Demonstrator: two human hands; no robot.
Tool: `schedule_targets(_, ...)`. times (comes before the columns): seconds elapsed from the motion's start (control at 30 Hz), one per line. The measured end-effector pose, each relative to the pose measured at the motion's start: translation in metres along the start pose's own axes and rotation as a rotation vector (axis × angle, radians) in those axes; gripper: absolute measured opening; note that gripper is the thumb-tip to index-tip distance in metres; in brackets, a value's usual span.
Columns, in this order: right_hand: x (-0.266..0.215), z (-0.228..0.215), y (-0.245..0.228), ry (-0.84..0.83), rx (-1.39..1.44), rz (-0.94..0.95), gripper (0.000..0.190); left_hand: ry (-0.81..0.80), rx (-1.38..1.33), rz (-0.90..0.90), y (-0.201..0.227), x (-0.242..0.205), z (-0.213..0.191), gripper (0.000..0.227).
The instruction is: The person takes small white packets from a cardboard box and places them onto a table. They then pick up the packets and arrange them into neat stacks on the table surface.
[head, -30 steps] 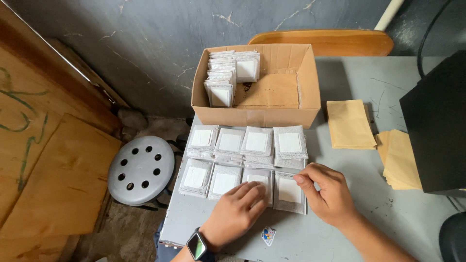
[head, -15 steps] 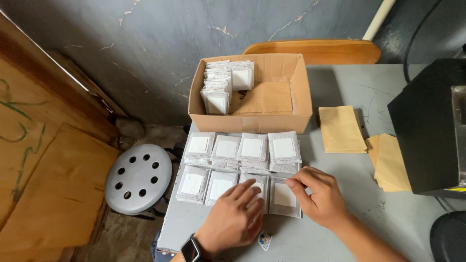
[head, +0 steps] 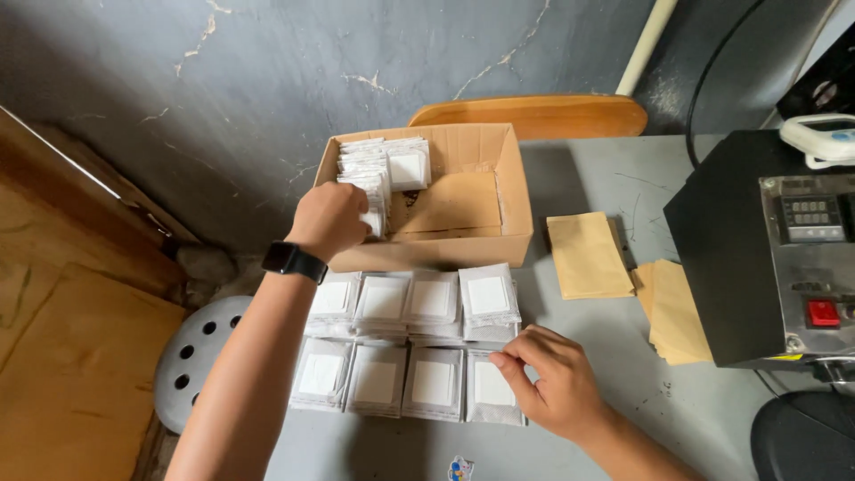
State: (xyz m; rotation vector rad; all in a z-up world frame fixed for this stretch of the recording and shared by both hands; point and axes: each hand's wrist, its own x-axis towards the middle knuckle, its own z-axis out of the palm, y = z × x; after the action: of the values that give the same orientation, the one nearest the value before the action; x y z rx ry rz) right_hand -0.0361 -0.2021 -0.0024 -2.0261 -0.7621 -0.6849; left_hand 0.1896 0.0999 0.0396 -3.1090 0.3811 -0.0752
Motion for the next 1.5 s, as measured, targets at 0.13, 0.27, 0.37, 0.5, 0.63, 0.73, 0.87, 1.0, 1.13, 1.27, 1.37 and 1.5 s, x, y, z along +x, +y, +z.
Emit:
schedule_targets(0.13, 0.0, 0.0, 0.0, -0.004, -0.015, -0.003, 0.027, -0.327, 0.026, 0.001, 0.008, 0.016, -0.008, 0.047)
schedule_targets(0.27, 0.0, 0.002, -0.001, -0.016, -0.016, -0.018, 0.026, -0.592, 0.124, 0.105, 0.007, 0.027, 0.004, 0.075)
schedule_targets(0.37, 0.0, 0.001, 0.0, -0.012, -0.027, -0.016, 0.026, -0.55, -0.068, 0.044, 0.016, 0.014, -0.025, 0.052)
schedule_targets(0.5, -0.001, 0.001, 0.001, -0.019, -0.025, -0.018, 0.026, 0.126, -0.189, 0.122, -0.006, 0.02, -0.001, 0.021)
schedule_targets(0.63, -0.001, 0.003, 0.0, -0.03, -0.013, -0.03, 0.027, 0.203, 0.029, 0.175, -0.012, 0.019, 0.005, 0.032)
schedule_targets(0.73, -0.001, 0.003, 0.0, -0.037, -0.036, -0.018, 0.026, 0.127, 0.113, 0.184, -0.015, 0.021, 0.015, 0.029)
schedule_targets(0.87, -0.001, 0.001, 0.002, -0.032, -0.047, -0.012, 0.027, 0.188, 0.107, 0.212, -0.017, 0.023, 0.023, 0.025)
schedule_targets(1.0, -0.001, 0.003, 0.002, -0.037, -0.035, -0.008, 0.028, 0.309, 0.027, 0.25, -0.026, 0.017, 0.021, 0.019)
schedule_targets(1.13, -0.001, 0.002, 0.001, -0.03, -0.044, -0.005, 0.028, 0.553, -0.115, 0.325, -0.002, -0.02, -0.027, 0.009)
schedule_targets(1.27, -0.006, 0.005, 0.006, -0.023, -0.032, 0.036, 0.022, 0.806, -0.292, 0.359, 0.036, -0.068, -0.054, 0.008)
schedule_targets(1.37, -0.017, 0.01, 0.016, -0.046, 0.011, 0.214, 0.015, 0.785, -0.507, 0.374, 0.071, -0.102, -0.046, 0.009)
schedule_targets(1.5, -0.012, 0.007, 0.013, -0.06, 0.184, 0.456, 0.049, 0.584, -0.797, 0.492, 0.115, -0.139, -0.019, 0.008)
